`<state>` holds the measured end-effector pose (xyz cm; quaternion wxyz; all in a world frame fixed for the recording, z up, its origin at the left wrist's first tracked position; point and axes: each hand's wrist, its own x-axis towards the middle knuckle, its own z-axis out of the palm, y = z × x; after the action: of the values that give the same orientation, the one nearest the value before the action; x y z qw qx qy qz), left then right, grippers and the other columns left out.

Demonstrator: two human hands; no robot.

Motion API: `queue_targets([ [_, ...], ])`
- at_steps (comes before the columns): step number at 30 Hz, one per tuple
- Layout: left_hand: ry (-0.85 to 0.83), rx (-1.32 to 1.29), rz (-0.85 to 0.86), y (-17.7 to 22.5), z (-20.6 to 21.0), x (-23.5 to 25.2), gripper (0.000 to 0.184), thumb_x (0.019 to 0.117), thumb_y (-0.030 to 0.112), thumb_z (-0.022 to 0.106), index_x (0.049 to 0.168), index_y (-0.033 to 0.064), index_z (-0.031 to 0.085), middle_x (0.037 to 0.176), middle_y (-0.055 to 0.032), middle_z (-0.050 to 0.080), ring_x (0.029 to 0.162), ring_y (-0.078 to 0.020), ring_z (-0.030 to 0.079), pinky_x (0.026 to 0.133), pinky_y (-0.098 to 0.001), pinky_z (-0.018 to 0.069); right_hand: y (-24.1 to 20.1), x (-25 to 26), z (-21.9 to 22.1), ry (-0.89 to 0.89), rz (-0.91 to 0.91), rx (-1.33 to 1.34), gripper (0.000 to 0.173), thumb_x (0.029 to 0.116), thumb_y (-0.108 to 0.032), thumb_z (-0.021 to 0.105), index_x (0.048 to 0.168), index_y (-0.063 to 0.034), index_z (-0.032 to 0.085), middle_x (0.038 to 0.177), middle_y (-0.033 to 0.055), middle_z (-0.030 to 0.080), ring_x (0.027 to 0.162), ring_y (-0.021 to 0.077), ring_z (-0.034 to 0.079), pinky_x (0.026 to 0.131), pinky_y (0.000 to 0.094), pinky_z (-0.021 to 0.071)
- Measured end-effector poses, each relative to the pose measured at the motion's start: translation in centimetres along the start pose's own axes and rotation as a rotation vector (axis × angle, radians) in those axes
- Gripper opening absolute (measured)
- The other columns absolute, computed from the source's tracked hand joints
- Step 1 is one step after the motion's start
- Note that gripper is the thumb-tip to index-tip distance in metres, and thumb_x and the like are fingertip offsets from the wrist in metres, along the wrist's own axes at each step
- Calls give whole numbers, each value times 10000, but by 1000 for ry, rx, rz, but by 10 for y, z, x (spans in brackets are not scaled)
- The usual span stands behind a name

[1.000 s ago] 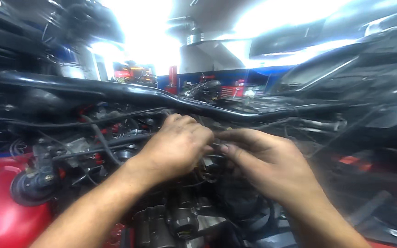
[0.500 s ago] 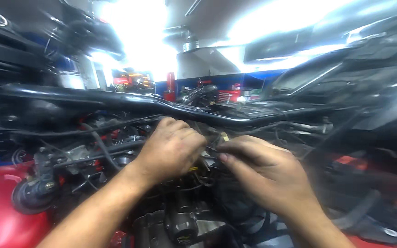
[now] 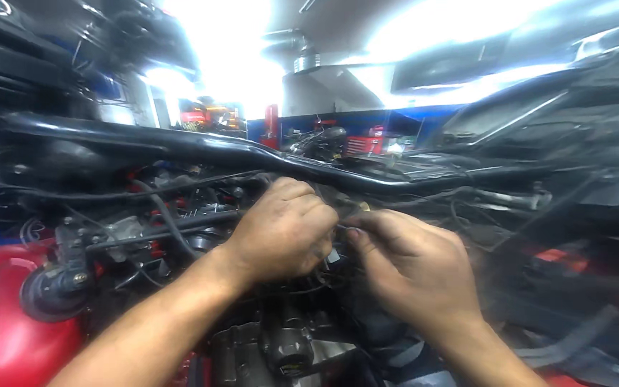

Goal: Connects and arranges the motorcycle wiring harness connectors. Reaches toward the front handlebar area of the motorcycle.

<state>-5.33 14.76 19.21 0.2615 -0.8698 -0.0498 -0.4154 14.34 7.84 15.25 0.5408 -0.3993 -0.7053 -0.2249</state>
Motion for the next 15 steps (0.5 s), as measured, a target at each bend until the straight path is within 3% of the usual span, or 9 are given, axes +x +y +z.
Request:
queue_targets([
  [7,-21,33,-2,1,5,-1,138,909,150,618,814,99,703,782,-16,707,933,-212,690,971,-413,512,-5,5,5,-21,56,-29,163,931,-203,590,941,-155,746,812,-86,674,735,-12,620,643,191,512],
  [11,-58,44,-28,1,4,-3,110,884,228,691,828,137,719,803,25,713,942,-174,685,975,-414,514,5,7,7,-48,-13,24,205,951,-283,553,961,-198,739,829,-114,669,746,-14,629,651,226,543],
  [13,-65,13,-96,-1,-2,-2,143,920,233,652,891,144,759,862,44,741,980,-138,688,990,-394,508,11,9,-3,-159,-25,89,250,996,-293,565,1059,-143,755,943,-26,739,849,60,699,761,306,602],
  [15,-98,-66,-154,-1,-9,2,173,965,216,615,942,130,764,907,32,753,1011,-141,689,1000,-404,500,10,13,-20,-332,-2,98,293,1043,-265,581,1193,-55,718,1092,131,748,988,235,729,889,462,588],
])
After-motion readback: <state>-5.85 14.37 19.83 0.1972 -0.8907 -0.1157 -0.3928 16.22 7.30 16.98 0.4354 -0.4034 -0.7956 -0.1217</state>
